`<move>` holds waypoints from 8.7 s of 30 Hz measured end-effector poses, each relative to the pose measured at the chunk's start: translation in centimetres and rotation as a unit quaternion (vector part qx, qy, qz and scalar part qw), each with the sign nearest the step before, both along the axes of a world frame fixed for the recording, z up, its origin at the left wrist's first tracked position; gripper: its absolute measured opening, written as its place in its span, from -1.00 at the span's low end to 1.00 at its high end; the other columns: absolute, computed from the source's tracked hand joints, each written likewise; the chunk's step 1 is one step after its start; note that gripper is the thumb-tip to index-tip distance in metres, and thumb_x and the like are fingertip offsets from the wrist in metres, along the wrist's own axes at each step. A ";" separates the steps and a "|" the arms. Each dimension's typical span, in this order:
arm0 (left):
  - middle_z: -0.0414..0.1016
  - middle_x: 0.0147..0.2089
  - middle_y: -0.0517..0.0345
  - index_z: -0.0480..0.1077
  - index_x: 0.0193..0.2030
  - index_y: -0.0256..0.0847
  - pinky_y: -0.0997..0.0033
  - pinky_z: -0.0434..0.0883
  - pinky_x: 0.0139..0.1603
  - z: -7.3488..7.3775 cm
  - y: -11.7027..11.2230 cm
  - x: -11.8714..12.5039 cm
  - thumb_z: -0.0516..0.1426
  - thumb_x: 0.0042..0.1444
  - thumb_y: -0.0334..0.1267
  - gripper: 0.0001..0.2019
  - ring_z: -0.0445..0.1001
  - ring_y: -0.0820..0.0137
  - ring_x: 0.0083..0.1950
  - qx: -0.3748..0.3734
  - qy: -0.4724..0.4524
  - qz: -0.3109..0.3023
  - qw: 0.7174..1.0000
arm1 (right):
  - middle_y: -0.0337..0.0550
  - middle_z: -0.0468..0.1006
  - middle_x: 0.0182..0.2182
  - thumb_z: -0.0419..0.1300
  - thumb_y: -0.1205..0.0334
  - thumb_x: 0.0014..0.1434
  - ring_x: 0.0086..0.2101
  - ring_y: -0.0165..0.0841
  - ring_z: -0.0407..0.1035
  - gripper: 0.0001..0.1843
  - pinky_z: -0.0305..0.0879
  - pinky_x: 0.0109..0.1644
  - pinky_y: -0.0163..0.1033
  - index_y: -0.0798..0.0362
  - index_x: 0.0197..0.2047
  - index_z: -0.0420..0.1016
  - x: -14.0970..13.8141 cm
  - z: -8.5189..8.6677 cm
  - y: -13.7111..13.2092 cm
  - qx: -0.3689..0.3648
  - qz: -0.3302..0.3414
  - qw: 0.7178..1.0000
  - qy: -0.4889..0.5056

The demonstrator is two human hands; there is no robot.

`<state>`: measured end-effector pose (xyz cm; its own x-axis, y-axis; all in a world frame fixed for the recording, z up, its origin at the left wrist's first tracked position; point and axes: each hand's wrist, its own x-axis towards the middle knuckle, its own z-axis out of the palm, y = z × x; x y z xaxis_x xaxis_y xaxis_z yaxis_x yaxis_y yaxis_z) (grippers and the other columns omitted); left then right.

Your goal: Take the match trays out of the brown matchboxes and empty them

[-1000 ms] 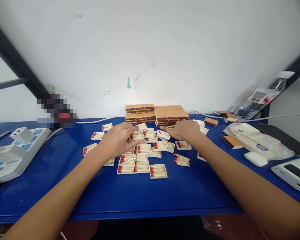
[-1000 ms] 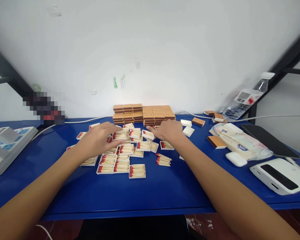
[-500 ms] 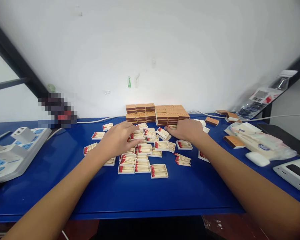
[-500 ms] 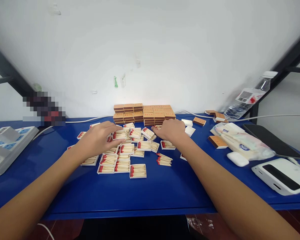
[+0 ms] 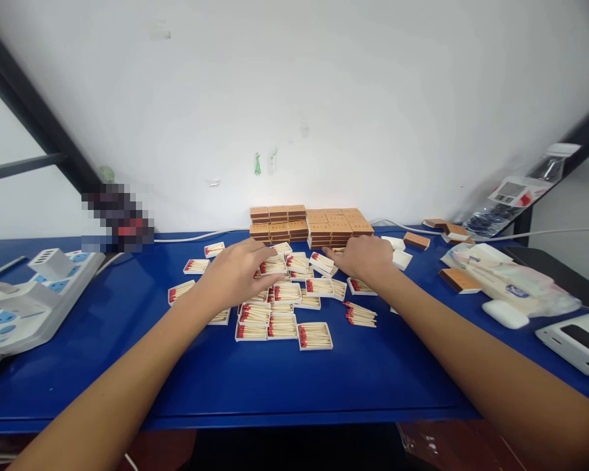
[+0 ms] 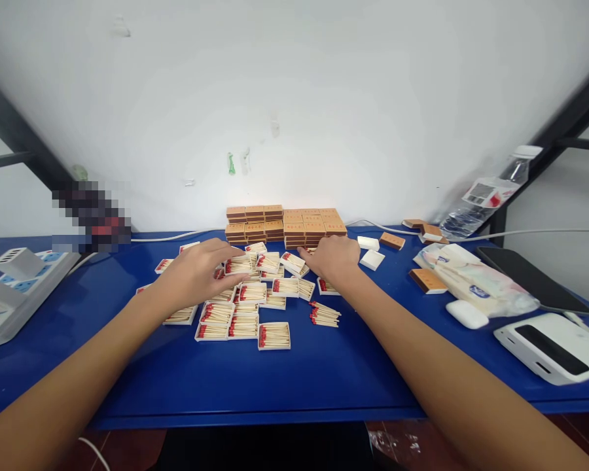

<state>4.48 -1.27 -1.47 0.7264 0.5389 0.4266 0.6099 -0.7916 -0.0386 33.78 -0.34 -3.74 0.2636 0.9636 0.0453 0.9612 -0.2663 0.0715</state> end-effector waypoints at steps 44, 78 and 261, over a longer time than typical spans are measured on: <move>0.66 0.01 -0.13 0.55 0.10 -0.27 0.14 0.56 0.00 -0.3 -0.1 0.0 0.25 0.40 0.00 -0.63 0.62 0.09 0.06 -0.024 0.002 0.010 1.000 | 0.02 0.72 -0.18 0.08 0.08 0.38 -0.23 -0.07 0.55 -0.72 0.34 -0.16 -0.05 -0.02 -0.13 0.60 11.5 0.2 2.4 0.260 0.151 0.941 0.154; 0.65 -0.03 -0.08 0.53 0.12 -0.24 0.16 0.53 -0.04 -0.5 0.1 -0.2 0.21 0.43 0.02 -0.64 0.61 0.12 0.01 -0.027 0.015 0.020 0.999 | -0.01 0.72 -0.24 0.25 -0.15 0.24 -0.22 -0.13 0.55 -0.63 0.41 -0.15 -0.11 -0.02 -0.25 0.64 11.2 2.0 4.1 0.185 0.102 0.943 0.256; 0.67 0.02 -0.11 0.56 0.11 -0.23 0.14 0.54 -0.03 -0.4 0.2 -0.3 0.23 0.40 0.04 -0.62 0.61 0.11 0.03 -0.033 0.003 0.016 0.999 | 0.09 0.75 -0.09 0.09 -0.43 0.28 -0.11 0.10 0.59 -0.35 0.43 -0.14 0.04 -0.02 -0.13 0.67 9.3 3.8 -0.7 0.109 0.058 0.989 0.087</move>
